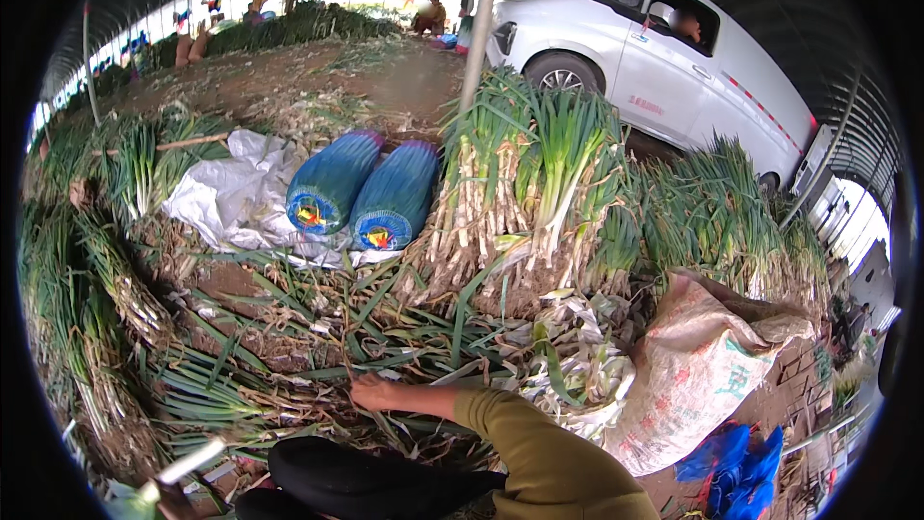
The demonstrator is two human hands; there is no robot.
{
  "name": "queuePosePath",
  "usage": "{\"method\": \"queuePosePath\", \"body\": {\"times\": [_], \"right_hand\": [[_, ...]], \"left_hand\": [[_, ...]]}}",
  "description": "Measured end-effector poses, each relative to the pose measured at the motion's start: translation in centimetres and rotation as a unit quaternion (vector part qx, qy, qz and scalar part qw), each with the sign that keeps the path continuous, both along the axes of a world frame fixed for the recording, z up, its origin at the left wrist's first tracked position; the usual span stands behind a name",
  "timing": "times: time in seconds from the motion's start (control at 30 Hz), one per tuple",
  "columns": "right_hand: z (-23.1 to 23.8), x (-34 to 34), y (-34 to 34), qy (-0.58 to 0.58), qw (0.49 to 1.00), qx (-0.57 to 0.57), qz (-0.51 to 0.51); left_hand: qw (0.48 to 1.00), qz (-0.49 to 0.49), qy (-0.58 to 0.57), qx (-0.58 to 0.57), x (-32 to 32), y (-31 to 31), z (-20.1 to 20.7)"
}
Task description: The person sits on the ground and repeatedly picks up leeks, removes outer layers and roots by hand, and places the trimmed leeks into a pile. The process is repeated for multiple leeks in a covered outdoor area.
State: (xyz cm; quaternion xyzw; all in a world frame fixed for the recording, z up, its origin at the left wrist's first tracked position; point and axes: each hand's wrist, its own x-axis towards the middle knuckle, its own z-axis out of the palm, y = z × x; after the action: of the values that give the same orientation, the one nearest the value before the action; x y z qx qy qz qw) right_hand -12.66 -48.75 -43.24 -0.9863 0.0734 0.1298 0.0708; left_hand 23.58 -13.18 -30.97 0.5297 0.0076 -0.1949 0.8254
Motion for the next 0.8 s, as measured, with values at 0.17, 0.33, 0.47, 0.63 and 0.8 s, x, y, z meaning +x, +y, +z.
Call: {"method": "queuePosePath", "body": {"times": [0.17, 0.33, 0.47, 0.63, 0.8], "right_hand": [[2.1, -2.0, 1.8, -0.018, 0.995, -0.011, -0.099], [-0.1, 2.8, -0.4, 0.313, 0.944, 0.094, -0.032], [-3.8, 9.8, -0.2, 0.191, 0.954, 0.162, -0.162], [-10.3, 15.5, -0.3, 0.290, 0.912, 0.116, -0.264], [-13.6, 15.9, -0.3, 0.344, 0.903, 0.124, -0.227]], "left_hand": [[0.976, -0.048, 0.107, 0.182, -6.7, 4.7, -10.9], [0.927, -0.149, 0.131, 0.317, -10.6, 4.5, -16.9], [0.913, -0.162, 0.125, 0.352, -11.3, 5.8, -20.8], [0.793, -0.320, 0.122, 0.503, -9.2, 5.7, -22.2], [0.492, -0.448, -0.146, 0.732, -5.5, 3.4, -14.3]]}}
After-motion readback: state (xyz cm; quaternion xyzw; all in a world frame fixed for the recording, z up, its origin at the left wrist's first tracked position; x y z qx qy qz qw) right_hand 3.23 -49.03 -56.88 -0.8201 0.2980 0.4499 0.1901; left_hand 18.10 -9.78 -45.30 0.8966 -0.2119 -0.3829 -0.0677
